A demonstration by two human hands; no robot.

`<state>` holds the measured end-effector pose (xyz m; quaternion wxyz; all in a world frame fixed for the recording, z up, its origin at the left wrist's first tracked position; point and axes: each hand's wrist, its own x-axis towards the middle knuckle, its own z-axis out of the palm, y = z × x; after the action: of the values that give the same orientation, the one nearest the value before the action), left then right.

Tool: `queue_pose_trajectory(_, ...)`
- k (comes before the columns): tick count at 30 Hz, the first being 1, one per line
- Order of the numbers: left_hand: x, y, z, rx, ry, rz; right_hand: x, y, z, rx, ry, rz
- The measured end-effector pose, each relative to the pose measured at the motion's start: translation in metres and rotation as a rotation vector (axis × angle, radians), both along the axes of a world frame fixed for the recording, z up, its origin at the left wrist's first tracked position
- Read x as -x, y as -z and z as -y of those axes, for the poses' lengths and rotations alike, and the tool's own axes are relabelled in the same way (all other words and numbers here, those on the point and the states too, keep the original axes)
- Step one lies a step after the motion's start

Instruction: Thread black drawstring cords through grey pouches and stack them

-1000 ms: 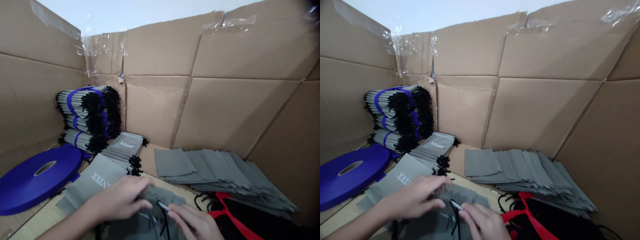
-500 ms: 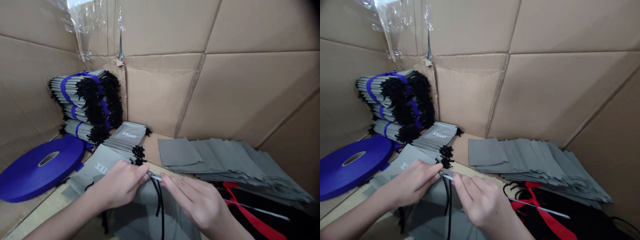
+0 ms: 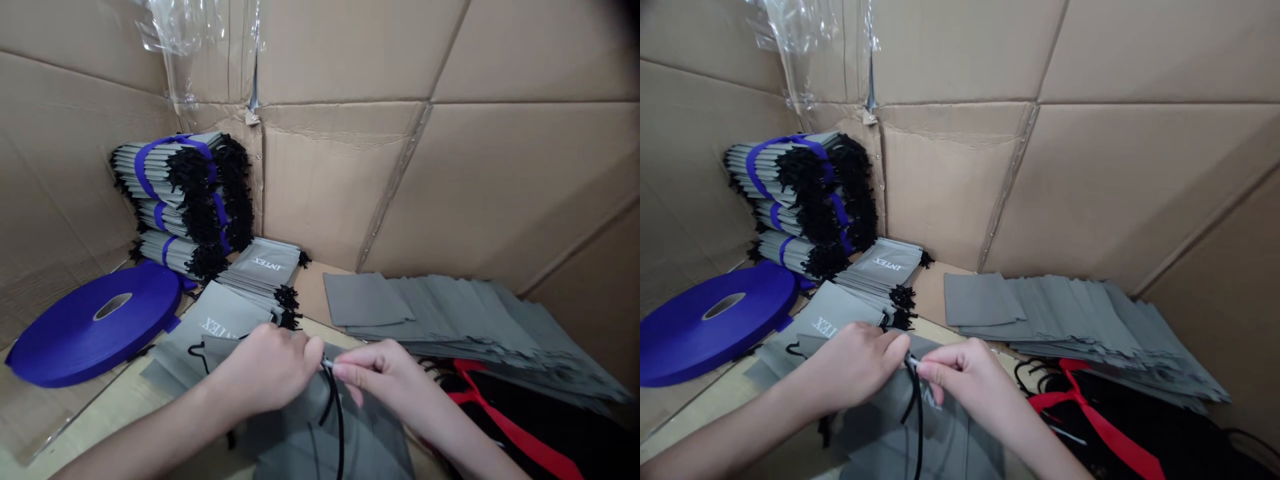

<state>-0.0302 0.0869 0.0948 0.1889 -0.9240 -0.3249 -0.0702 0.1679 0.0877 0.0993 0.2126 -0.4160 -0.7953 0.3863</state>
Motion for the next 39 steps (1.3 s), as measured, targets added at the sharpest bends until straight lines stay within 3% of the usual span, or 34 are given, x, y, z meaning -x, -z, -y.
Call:
queue_pose_trajectory(3, 0.0, -0.005, 0.005, 0.021, -0.017, -0.012, 0.004, -0.001, 0.002, 0.049, -0.007, -0.013)
queue_pose_trajectory(9, 0.001, -0.027, 0.015, 0.159, 0.025, -0.007, 0.016, -0.016, 0.039, -0.311, 0.18, 0.143)
queue_pose_trajectory(14, 0.006, -0.039, 0.032, 0.192, 0.09, 0.021, 0.025, -0.026, 0.071, -0.453, 0.258, 0.227)
queue_pose_trajectory(19, 0.004, -0.02, 0.023, 0.137, 0.186, 0.078, 0.028, -0.013, 0.082, -0.526, 0.352, 0.372)
queue_pose_trajectory(23, 0.002, -0.007, 0.011, 0.048, 0.119, 0.069, 0.014, 0.005, 0.087, -0.623, 0.464, 0.495)
queue_pose_trajectory(26, 0.004, -0.004, 0.01, 0.016, 0.083, 0.07, -0.005, 0.017, 0.093, -0.668, 0.408, 0.597)
queue_pose_trajectory(32, -0.011, 0.016, 0.026, 0.007, 0.081, 0.059, -0.036, 0.038, 0.116, -0.708, 0.443, 0.772)
queue_pose_trajectory(39, -0.025, 0.032, 0.057, 0.001, 0.137, 0.07, -0.039, 0.057, 0.149, -0.789, 0.543, 0.75)
